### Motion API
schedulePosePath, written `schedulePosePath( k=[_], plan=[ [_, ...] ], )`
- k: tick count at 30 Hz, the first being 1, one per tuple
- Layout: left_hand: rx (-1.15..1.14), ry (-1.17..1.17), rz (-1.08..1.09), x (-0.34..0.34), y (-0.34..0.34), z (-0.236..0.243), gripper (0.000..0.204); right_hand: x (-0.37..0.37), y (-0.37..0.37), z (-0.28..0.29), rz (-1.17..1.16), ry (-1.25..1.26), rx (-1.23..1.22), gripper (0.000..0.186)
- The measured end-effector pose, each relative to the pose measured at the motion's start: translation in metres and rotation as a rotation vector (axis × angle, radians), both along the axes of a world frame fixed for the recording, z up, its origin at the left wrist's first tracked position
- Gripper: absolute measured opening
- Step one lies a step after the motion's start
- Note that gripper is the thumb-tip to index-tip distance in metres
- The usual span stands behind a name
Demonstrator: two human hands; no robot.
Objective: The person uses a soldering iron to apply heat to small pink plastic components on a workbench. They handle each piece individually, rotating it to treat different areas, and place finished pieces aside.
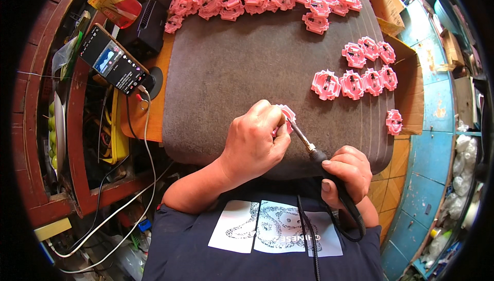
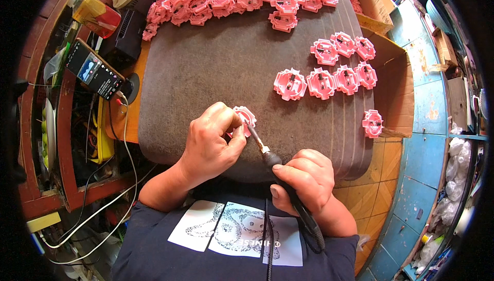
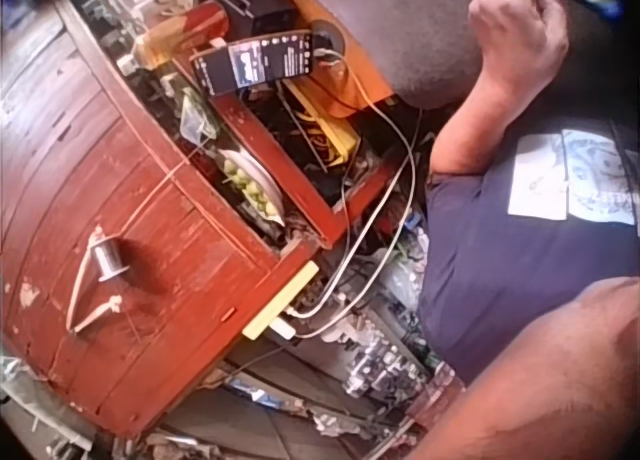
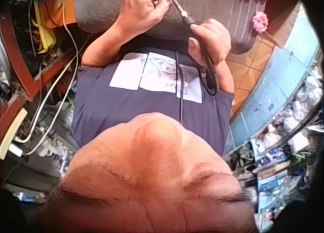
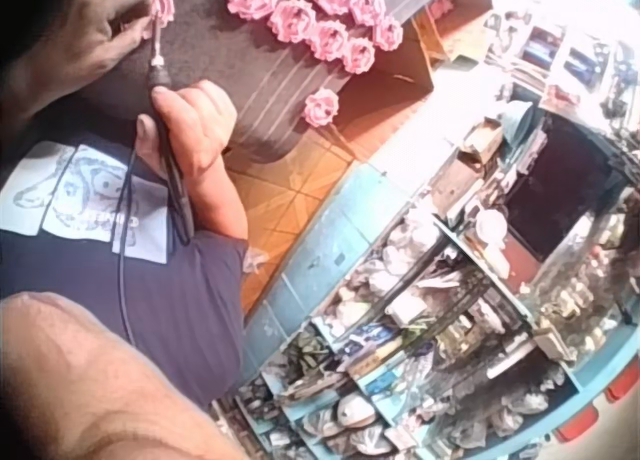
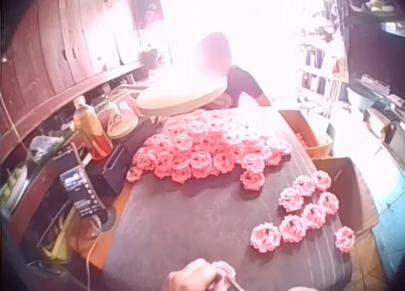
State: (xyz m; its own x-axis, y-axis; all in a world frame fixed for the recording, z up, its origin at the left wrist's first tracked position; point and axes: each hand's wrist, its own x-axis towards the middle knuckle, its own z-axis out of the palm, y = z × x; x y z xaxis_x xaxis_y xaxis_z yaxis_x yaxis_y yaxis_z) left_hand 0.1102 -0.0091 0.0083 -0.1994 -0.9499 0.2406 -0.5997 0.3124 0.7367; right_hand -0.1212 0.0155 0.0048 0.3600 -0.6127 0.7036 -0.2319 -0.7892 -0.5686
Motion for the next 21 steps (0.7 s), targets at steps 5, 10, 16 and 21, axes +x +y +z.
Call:
schedulePosePath(
  k=[5,10,16,21],
  plan=[
    [0.016,-0.006,-0.004,0.0000,-0.0004,0.0016,0.008,0.0002,0.0006,0.0005,0.003,0.005,0.012,0.027],
    [0.027,0.001,-0.004,-0.0006,-0.0004,0.0034,0.007,0.0016,-0.0006,-0.0011,0.001,0.001,0.008,0.025],
    [0.019,-0.003,-0.001,-0.0008,0.0002,0.0054,0.007,0.0015,-0.0012,-0.0010,-0.012,-0.005,0.003,0.025],
    [0.012,-0.013,-0.006,0.0004,-0.0006,0.0036,0.007,0.0016,-0.0015,0.0006,0.004,-0.016,0.010,0.024]
  ],
)
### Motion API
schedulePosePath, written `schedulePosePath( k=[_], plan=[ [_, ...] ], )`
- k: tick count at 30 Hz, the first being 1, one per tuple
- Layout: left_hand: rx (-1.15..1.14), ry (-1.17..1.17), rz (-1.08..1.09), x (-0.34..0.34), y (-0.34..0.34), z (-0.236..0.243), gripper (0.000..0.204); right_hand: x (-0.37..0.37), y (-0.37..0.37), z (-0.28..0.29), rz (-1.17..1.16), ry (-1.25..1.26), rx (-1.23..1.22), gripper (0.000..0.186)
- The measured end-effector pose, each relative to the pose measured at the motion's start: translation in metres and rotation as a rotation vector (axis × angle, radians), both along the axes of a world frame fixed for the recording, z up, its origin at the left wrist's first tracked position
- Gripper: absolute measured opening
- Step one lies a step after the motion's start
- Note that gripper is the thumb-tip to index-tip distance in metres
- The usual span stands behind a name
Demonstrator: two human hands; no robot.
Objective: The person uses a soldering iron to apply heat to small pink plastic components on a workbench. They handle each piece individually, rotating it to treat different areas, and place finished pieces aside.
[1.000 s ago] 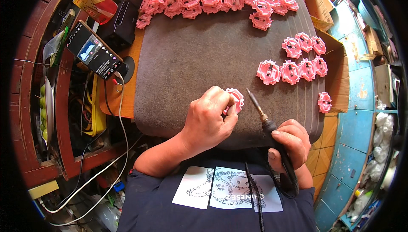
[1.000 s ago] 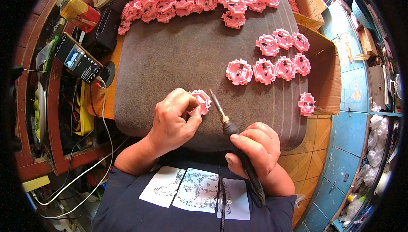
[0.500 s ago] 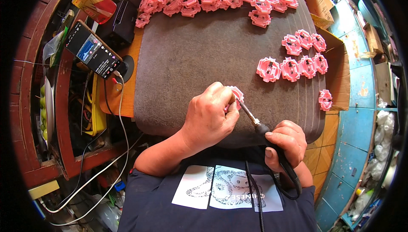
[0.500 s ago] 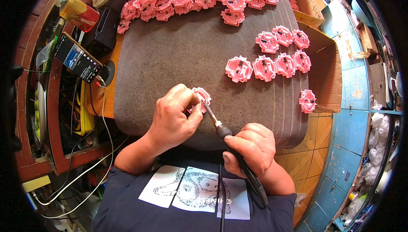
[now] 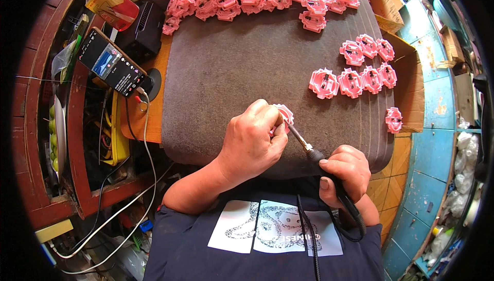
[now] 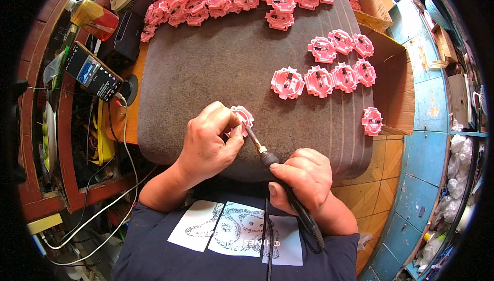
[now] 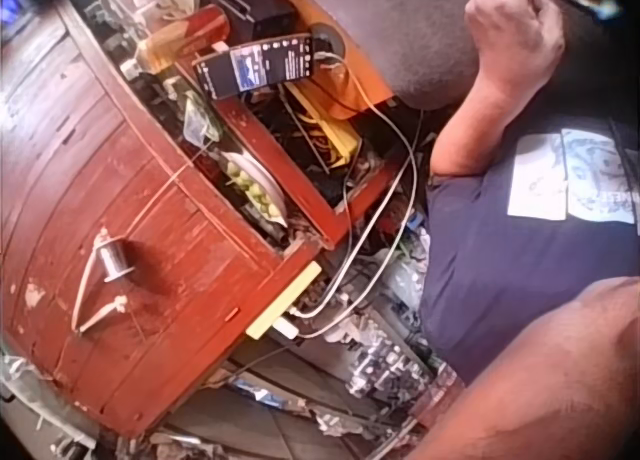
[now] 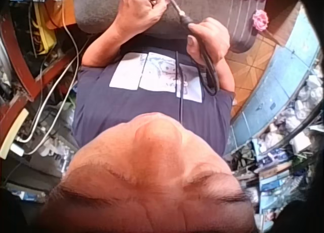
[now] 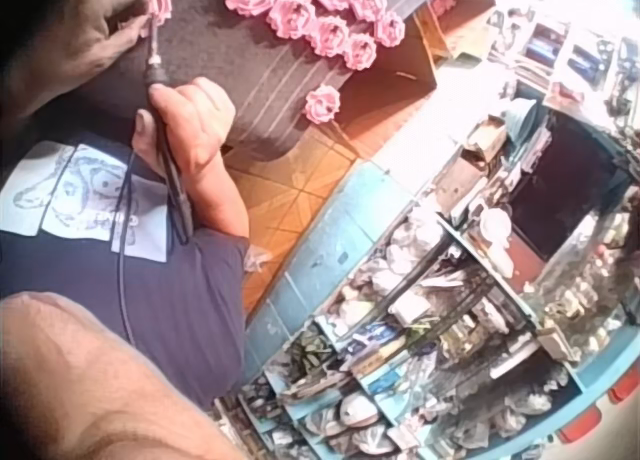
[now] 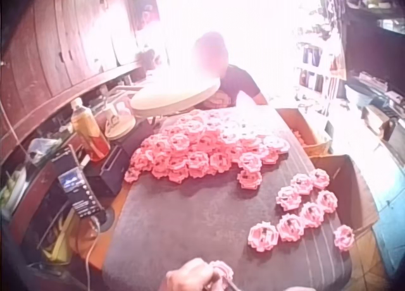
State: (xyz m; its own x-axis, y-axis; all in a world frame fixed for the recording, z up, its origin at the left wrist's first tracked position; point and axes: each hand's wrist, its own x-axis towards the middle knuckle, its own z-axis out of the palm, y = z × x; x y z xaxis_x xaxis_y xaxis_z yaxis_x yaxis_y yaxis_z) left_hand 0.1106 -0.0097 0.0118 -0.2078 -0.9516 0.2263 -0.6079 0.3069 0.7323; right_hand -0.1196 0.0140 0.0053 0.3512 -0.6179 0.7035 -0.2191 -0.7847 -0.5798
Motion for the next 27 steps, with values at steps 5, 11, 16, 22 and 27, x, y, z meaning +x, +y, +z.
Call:
schedulePosePath(
  k=[5,11,16,22,27],
  plan=[
    [0.011,0.013,0.002,-0.0008,0.0000,-0.0002,0.007,0.0005,-0.0005,0.0007,0.003,0.007,-0.010,0.023],
    [0.015,0.007,0.004,-0.0013,0.0001,0.0018,0.008,0.0007,-0.0013,0.0012,0.001,-0.004,-0.008,0.022],
    [0.021,0.003,0.001,-0.0019,-0.0003,0.0047,0.008,0.0020,-0.0026,0.0018,0.002,-0.009,-0.008,0.023],
    [0.009,-0.008,-0.005,-0.0007,-0.0005,0.0022,0.008,0.0029,-0.0024,0.0018,-0.011,-0.008,-0.009,0.023],
    [0.013,-0.013,-0.004,-0.0013,-0.0008,0.0042,0.007,0.0008,-0.0021,0.0023,-0.026,-0.031,0.002,0.022]
  ],
)
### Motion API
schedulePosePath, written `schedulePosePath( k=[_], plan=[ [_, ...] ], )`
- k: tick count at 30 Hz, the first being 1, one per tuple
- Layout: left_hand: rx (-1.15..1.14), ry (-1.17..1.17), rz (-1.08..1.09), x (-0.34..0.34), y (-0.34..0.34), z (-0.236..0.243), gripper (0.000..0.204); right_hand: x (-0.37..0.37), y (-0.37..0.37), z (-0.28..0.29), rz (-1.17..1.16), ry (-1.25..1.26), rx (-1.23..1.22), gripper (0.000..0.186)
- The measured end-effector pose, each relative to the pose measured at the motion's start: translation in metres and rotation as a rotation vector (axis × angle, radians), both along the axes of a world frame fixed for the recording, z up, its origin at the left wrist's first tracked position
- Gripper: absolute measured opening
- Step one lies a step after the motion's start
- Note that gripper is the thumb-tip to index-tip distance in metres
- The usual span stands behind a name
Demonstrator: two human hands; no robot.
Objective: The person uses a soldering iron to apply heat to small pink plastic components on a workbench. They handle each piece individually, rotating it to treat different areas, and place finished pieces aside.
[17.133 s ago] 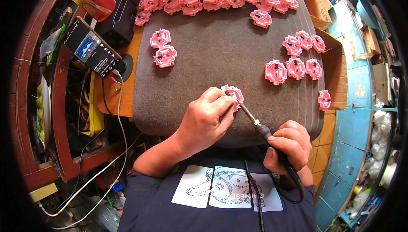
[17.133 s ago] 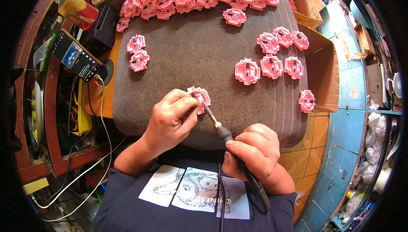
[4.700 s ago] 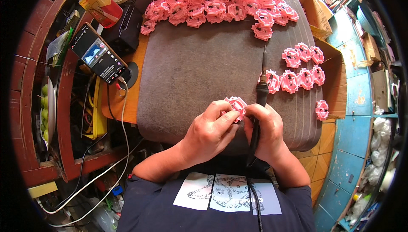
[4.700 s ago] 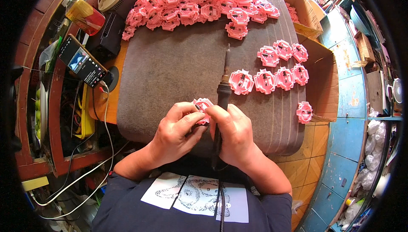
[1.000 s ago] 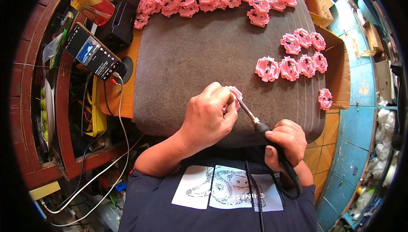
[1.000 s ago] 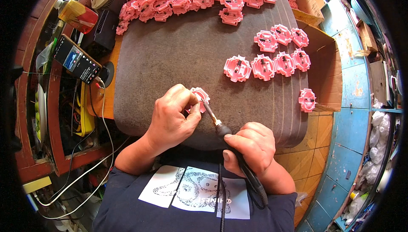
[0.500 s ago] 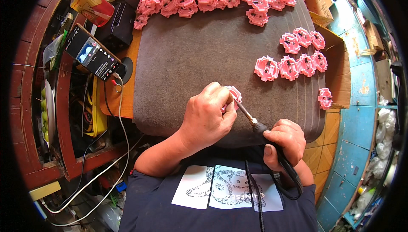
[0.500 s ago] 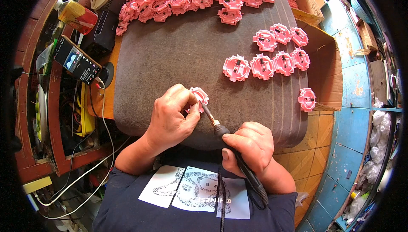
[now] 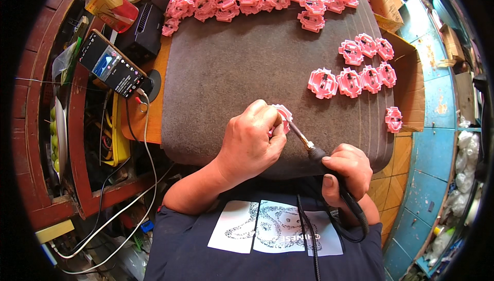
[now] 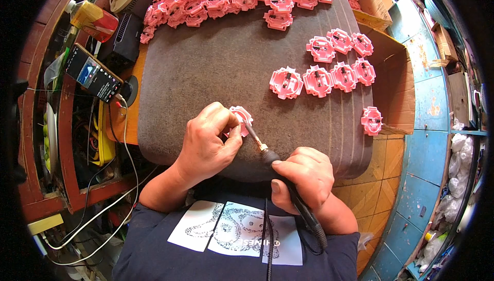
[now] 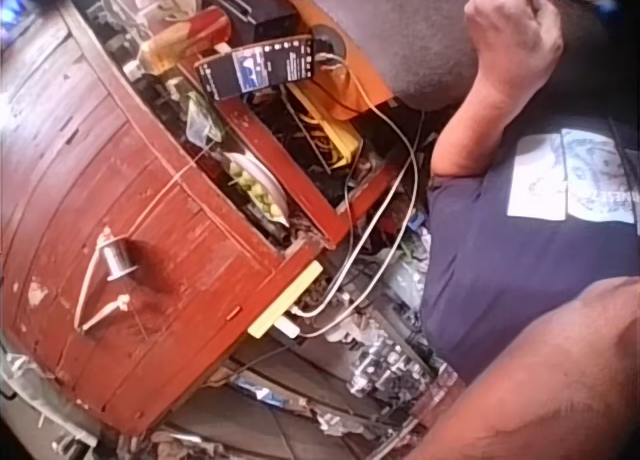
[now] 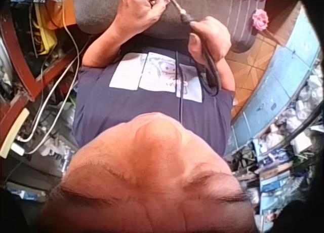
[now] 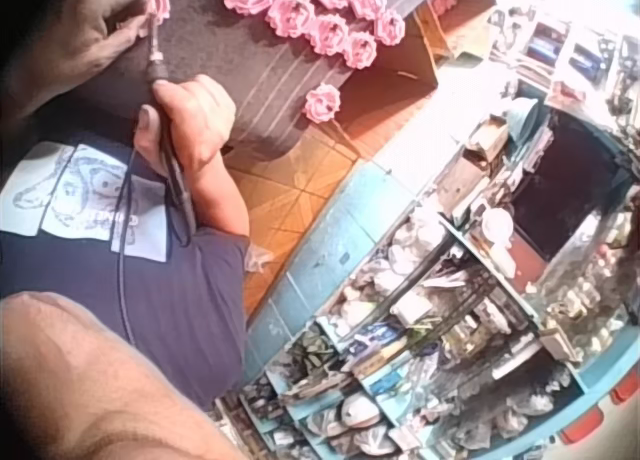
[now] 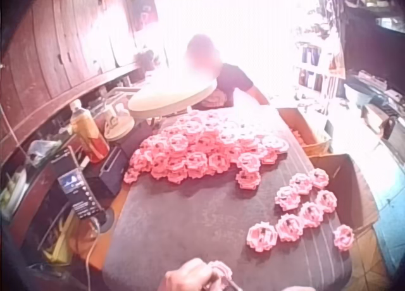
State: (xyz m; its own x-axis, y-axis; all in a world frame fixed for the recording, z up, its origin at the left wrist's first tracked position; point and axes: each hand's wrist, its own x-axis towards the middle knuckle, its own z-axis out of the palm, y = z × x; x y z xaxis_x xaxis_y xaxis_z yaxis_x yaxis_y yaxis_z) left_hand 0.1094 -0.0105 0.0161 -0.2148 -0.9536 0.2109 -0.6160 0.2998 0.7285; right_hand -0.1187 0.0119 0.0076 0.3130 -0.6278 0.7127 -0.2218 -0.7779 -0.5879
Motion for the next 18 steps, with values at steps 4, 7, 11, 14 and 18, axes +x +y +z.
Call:
schedulePosePath(
  k=[4,7,11,14,18],
  plan=[
    [0.014,0.009,0.008,0.001,0.001,-0.002,0.006,-0.004,0.002,-0.002,-0.041,-0.024,0.003,0.025],
    [-0.002,0.010,0.004,0.000,0.001,0.000,0.006,-0.006,0.004,-0.005,-0.066,-0.035,0.016,0.029],
    [-0.041,0.023,0.005,-0.002,-0.001,0.001,0.008,-0.008,0.006,-0.008,-0.081,-0.050,0.046,0.036],
    [-0.061,0.030,0.005,-0.001,-0.001,0.000,0.009,-0.005,0.003,-0.009,-0.096,-0.065,0.027,0.040],
    [-0.061,0.022,0.003,-0.002,-0.001,0.000,0.009,-0.002,0.001,-0.006,-0.135,-0.040,-0.005,0.044]
  ],
)
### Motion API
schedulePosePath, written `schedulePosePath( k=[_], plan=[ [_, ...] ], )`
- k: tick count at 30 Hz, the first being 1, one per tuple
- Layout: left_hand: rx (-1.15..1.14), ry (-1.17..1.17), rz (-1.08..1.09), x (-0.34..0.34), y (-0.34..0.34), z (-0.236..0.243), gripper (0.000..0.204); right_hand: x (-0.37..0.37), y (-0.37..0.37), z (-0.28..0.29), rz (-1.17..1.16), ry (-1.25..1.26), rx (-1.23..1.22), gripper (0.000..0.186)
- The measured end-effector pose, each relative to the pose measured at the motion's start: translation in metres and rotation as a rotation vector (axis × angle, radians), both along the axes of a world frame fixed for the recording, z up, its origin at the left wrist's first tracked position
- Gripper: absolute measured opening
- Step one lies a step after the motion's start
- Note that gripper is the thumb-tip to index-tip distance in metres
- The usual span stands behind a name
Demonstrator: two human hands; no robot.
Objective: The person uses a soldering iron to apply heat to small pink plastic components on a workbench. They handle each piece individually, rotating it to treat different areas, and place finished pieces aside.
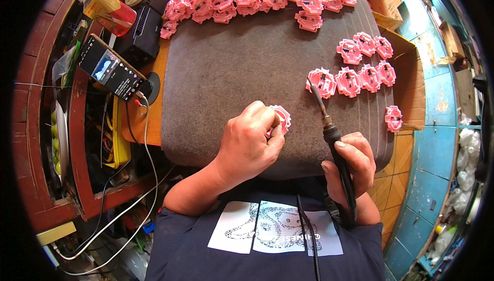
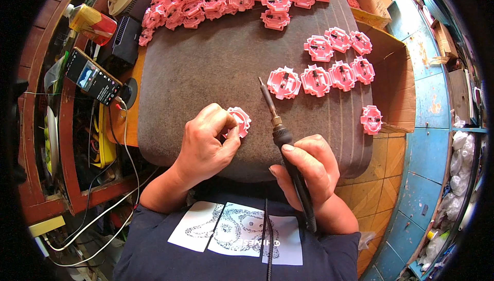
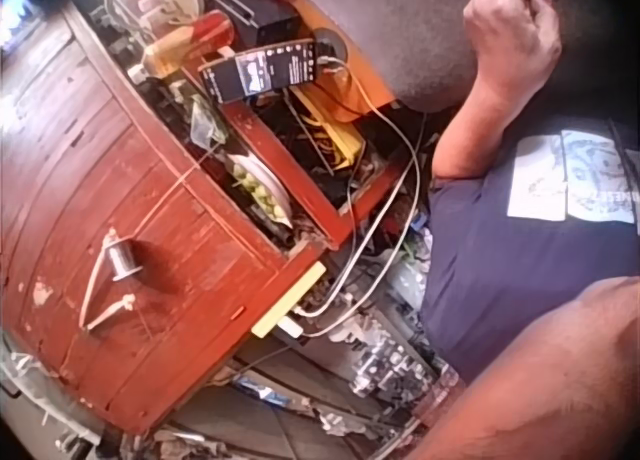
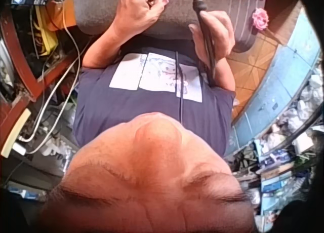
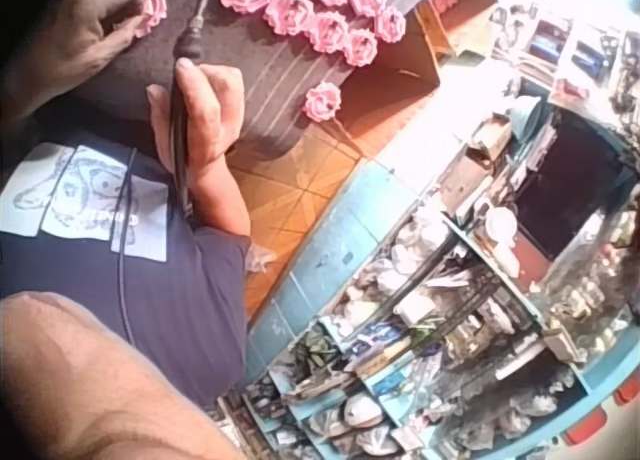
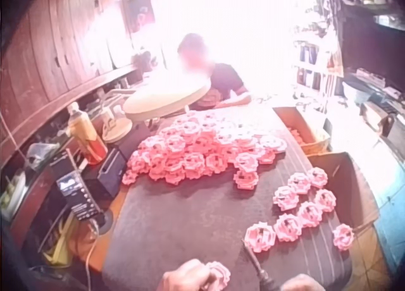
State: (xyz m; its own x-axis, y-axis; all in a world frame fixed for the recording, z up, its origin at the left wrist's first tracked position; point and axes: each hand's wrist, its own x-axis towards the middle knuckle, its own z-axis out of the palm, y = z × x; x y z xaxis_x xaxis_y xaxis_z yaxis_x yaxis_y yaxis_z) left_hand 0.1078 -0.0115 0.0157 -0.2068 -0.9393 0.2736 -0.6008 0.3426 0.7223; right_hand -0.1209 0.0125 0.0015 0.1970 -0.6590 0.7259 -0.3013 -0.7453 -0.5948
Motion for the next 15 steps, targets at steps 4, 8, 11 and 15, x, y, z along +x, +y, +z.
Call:
schedulePosePath(
  k=[4,8,11,15],
  plan=[
    [0.003,0.004,0.008,0.000,0.001,-0.001,0.010,0.002,-0.002,-0.003,-0.028,0.004,-0.010,0.044],
    [0.008,-0.019,0.004,0.001,0.001,-0.002,0.010,0.003,-0.006,-0.010,-0.034,-0.024,0.014,0.043],
    [0.005,-0.022,0.004,0.001,0.000,-0.003,0.009,0.003,-0.008,-0.013,-0.022,-0.061,0.028,0.041],
    [0.049,-0.026,0.001,0.001,0.001,0.000,0.009,0.002,-0.008,-0.016,-0.005,-0.092,0.037,0.041]
  ],
)
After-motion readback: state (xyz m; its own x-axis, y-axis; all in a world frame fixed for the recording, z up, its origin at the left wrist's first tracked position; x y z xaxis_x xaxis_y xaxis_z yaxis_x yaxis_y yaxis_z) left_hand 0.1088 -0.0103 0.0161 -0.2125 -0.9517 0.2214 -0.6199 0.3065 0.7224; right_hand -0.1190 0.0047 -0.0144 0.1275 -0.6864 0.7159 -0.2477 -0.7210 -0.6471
